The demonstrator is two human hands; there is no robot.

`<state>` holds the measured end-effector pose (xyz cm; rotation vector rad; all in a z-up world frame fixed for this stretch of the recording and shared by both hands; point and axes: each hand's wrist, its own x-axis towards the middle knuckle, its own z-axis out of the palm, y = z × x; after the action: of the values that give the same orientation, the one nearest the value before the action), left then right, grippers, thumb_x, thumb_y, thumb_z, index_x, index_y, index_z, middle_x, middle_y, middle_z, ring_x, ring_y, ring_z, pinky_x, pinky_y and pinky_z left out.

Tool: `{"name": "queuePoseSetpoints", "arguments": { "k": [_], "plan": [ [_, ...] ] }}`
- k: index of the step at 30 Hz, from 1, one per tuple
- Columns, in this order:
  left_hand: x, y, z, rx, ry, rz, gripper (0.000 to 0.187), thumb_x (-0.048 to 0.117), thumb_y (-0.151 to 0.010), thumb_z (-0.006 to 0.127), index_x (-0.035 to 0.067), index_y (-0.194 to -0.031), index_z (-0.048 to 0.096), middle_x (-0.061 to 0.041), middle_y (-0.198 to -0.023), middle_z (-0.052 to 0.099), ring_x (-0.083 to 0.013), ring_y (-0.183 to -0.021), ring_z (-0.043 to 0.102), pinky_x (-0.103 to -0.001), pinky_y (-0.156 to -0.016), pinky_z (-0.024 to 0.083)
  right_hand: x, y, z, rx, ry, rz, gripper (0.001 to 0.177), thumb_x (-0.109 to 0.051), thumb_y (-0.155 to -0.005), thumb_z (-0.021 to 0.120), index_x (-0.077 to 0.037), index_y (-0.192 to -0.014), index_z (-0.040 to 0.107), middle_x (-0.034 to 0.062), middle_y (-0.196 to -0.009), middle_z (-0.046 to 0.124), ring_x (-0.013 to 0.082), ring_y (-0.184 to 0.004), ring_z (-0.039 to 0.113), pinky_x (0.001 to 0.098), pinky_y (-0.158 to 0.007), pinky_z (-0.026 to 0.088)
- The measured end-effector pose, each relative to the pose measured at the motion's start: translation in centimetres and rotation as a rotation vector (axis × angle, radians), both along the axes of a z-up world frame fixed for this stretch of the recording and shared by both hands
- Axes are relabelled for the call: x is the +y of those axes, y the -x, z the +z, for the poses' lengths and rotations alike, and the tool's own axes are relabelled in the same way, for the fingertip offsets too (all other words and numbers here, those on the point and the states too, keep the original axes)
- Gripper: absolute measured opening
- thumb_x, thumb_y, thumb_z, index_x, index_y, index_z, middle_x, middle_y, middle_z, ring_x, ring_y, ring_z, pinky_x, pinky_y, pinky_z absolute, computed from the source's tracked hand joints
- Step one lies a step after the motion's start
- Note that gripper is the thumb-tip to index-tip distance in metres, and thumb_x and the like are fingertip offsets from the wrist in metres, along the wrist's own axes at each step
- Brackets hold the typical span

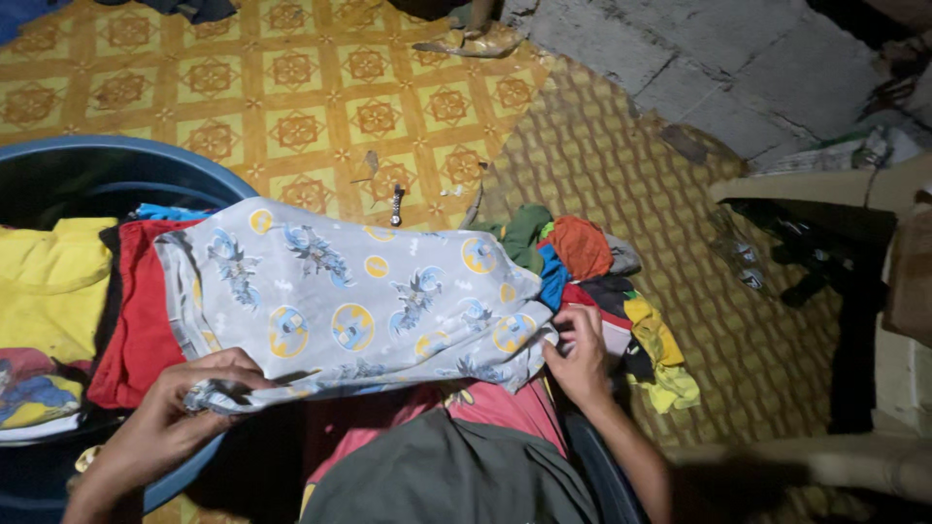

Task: The person picks up various items of clothing including a red shirt and a blue cloth, folds them individually by hand, and places them into a blue plastic basket.

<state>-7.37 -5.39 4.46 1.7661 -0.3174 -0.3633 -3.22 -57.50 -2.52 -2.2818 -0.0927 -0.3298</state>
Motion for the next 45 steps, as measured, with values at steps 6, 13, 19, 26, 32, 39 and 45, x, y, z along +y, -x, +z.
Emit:
{"name": "queuePoseSetpoints", "arguments": {
  "k": [6, 13, 19, 26, 32, 39, 45],
  "plan": [
    [1.4, 1.5, -0.6, -0.029, -0.052, -0.031, 0.036, 0.002, -0.069, 0.072, 0.000, -0.103, 0.083, -0.009, -0.102, 0.076, -0.0228, -0.099, 0.068, -0.035, -0.090, 0.053, -3.3, 1.0, -4.2, 0.175, -0.248, -0.071, 0.020, 0.006, -0.087, 0.072, -0.004, -0.099, 0.061, 0.0065, -0.094, 0.065, 0.0111, -0.082, 0.068, 0.0244, -0.071, 0.057],
    [5.3, 4.3, -4.4, 0.015, -0.003, -0.139, 0.033, 0.000, -0.077, 0.081, -0.003, -0.110, 0.085, -0.012, -0.109, 0.074, -0.0249, -0.104, 0.069, -0.037, -0.092, 0.053, -12.1, 6.4, -0.2, 0.302, -0.541, -0.064, 0.030, 0.017, -0.077, 0.058, -0.001, -0.101, 0.060, 0.0117, -0.119, 0.069, 0.0092, -0.077, 0.056, 0.0220, -0.069, 0.048],
    [5.7, 5.1, -8.4, 0.278, -0.240, -0.173, 0.042, -0.003, -0.067, 0.080, 0.000, -0.109, 0.079, -0.009, -0.111, 0.077, -0.0228, -0.097, 0.074, -0.036, -0.087, 0.060, -13.4, 10.3, -0.3, 1.107, 0.108, 0.274, 0.019, -0.003, -0.082, 0.071, -0.010, -0.097, 0.078, 0.0041, -0.089, 0.081, 0.0098, -0.075, 0.071, 0.0242, -0.068, 0.055],
    [6.0, 5.0, -10.0, 0.419, -0.302, -0.174, 0.040, -0.003, -0.073, 0.079, 0.004, -0.113, 0.077, -0.007, -0.111, 0.079, -0.0176, -0.099, 0.075, -0.032, -0.090, 0.060, -12.7, 5.2, 0.1, 1.003, 0.170, 0.890, 0.012, -0.001, -0.077, 0.069, -0.004, -0.086, 0.075, 0.0035, -0.084, 0.073, 0.0124, -0.083, 0.069, 0.0270, -0.075, 0.053],
    [9.7, 3.7, -15.7, 0.508, 0.034, 0.160, 0.037, -0.004, -0.075, 0.077, -0.001, -0.112, 0.072, -0.015, -0.098, 0.079, -0.0236, -0.089, 0.070, -0.039, -0.082, 0.057, -11.6, -10.2, 0.0, 1.195, -0.462, 0.993, 0.016, -0.003, -0.077, 0.073, -0.004, -0.093, 0.070, 0.0014, -0.093, 0.070, 0.0126, -0.087, 0.064, 0.0314, -0.080, 0.054],
    [6.4, -0.7, -15.1, 0.738, 0.381, 0.743, 0.040, 0.034, -0.096, 0.058, 0.002, -0.118, 0.068, -0.008, -0.102, 0.075, -0.0196, -0.090, 0.069, -0.038, -0.080, 0.054, -1.3, -23.6, -3.9, 0.875, -1.259, 0.326, 0.038, -0.041, -0.097, 0.051, -0.008, -0.113, 0.063, 0.0050, -0.103, 0.072, 0.0172, -0.095, 0.069, 0.0340, -0.085, 0.056],
    [7.6, 0.6, -15.1, 0.810, 0.230, 0.468, 0.034, 0.014, -0.090, 0.070, -0.006, -0.118, 0.072, -0.014, -0.107, 0.078, -0.0206, -0.093, 0.069, -0.041, -0.086, 0.051, -4.2, -20.5, -13.3, 1.178, -0.958, 0.323, 0.040, -0.048, -0.104, 0.051, -0.010, -0.108, 0.064, 0.0029, -0.095, 0.072, 0.0146, -0.084, 0.069, 0.0331, -0.075, 0.055]
  ]
}}
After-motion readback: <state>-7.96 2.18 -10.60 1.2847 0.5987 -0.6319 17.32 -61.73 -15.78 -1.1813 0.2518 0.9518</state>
